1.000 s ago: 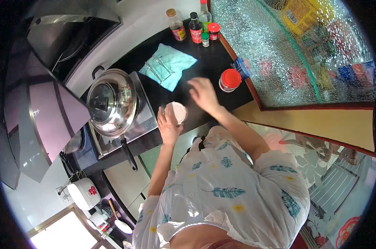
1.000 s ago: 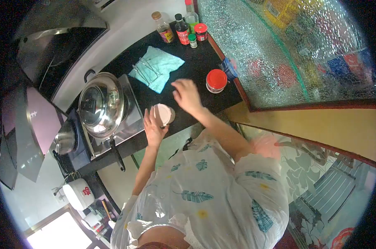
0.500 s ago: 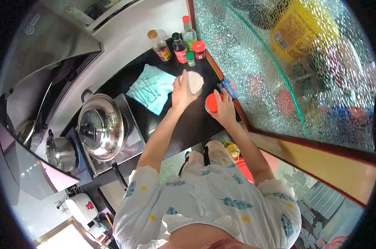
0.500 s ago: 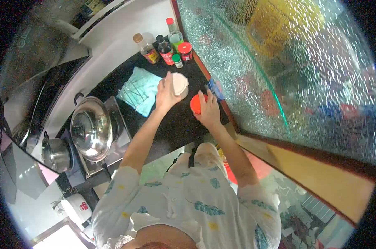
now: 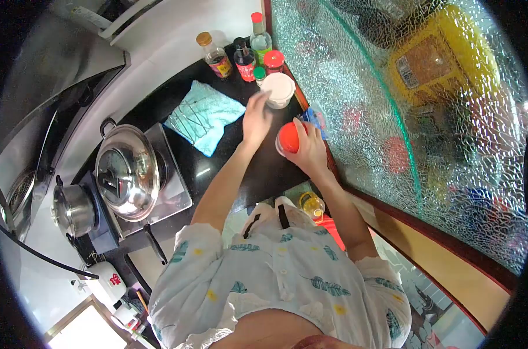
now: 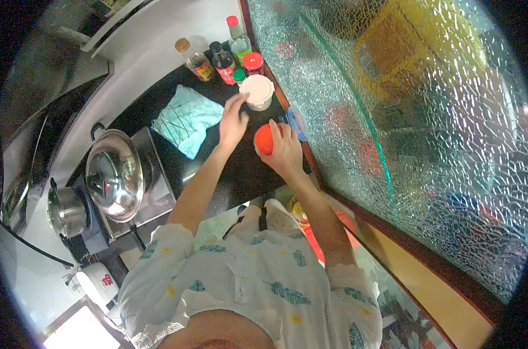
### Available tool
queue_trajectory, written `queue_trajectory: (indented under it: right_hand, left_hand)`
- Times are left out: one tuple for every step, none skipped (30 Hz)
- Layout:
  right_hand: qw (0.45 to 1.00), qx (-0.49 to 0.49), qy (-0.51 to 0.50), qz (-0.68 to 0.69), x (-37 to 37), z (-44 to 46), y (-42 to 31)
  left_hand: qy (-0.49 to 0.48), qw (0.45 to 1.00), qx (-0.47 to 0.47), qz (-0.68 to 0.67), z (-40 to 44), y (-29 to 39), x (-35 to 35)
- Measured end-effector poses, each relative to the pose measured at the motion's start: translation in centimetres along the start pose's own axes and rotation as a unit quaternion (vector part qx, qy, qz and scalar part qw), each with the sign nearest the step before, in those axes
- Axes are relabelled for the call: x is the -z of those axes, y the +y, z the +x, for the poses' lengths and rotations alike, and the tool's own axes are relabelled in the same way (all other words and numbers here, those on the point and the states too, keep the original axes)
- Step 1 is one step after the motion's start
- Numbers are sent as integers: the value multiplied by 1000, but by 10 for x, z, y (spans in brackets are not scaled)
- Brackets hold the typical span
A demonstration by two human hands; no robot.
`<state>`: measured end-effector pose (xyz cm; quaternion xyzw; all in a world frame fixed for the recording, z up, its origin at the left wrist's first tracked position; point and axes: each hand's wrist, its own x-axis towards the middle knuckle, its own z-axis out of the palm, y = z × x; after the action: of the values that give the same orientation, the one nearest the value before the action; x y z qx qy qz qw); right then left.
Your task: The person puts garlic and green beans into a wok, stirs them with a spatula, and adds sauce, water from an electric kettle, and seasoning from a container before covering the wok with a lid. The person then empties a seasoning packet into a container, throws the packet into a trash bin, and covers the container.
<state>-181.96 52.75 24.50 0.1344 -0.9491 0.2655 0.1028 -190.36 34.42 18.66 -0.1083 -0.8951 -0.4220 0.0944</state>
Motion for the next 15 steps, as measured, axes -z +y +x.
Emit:
queue_trajectory:
  right_hand:
    - [1000, -22, -14, 14, 2, 2, -6]
    - [998, -42, -28, 29, 6, 6, -12]
    - [996, -63, -43, 44, 9, 9, -17]
    - [994, -61, -46, 73, 13, 11, -21]
    - [992, -58, -50, 103, 15, 12, -25]
    - [988, -55, -58, 134, 16, 11, -30]
    - [985, -52, -54, 156, 13, 11, -35]
    - [982, -47, -49, 179, 9, 12, -42]
    - [978, -43, -42, 202, 7, 12, -52]
    - [976, -42, -5, 214, 9, 13, -69]
    - [979, -43, 0, 201, 10, 13, -82]
    - [982, -44, 5, 186, 12, 14, -92]
    - [984, -45, 12, 171, 13, 14, -98]
    - [982, -32, 11, 185, 14, 13, -100]
    - [974, -7, -26, 224, 15, 12, -101]
  left_hand:
    - [-89, 991, 57, -85, -15, -2, 15]
    - [-110, 987, 52, -104, -31, 8, 30]
    - [-132, 982, 48, -123, -49, 20, 45]
    - [-165, 974, 51, -148, -70, 15, 48]
    - [-160, 977, 12, -138, -89, 18, 50]
    - [-137, 987, 10, -78, -97, 30, 55]
    - [-112, 994, 8, -18, -101, 43, 60]
    - [-73, 997, 24, 2, -104, 50, 61]
    - [-35, 998, 37, 23, -106, 55, 61]
    - [0, 998, 48, 42, -108, 60, 62]
    - [22, 998, 52, 18, -112, 67, 63]
    - [45, 998, 54, -8, -116, 75, 64]
    - [67, 996, 55, -33, -120, 82, 66]
    - [25, 990, 135, -44, -129, 87, 73]
    - [-6, 988, 134, -76, -137, 88, 80]
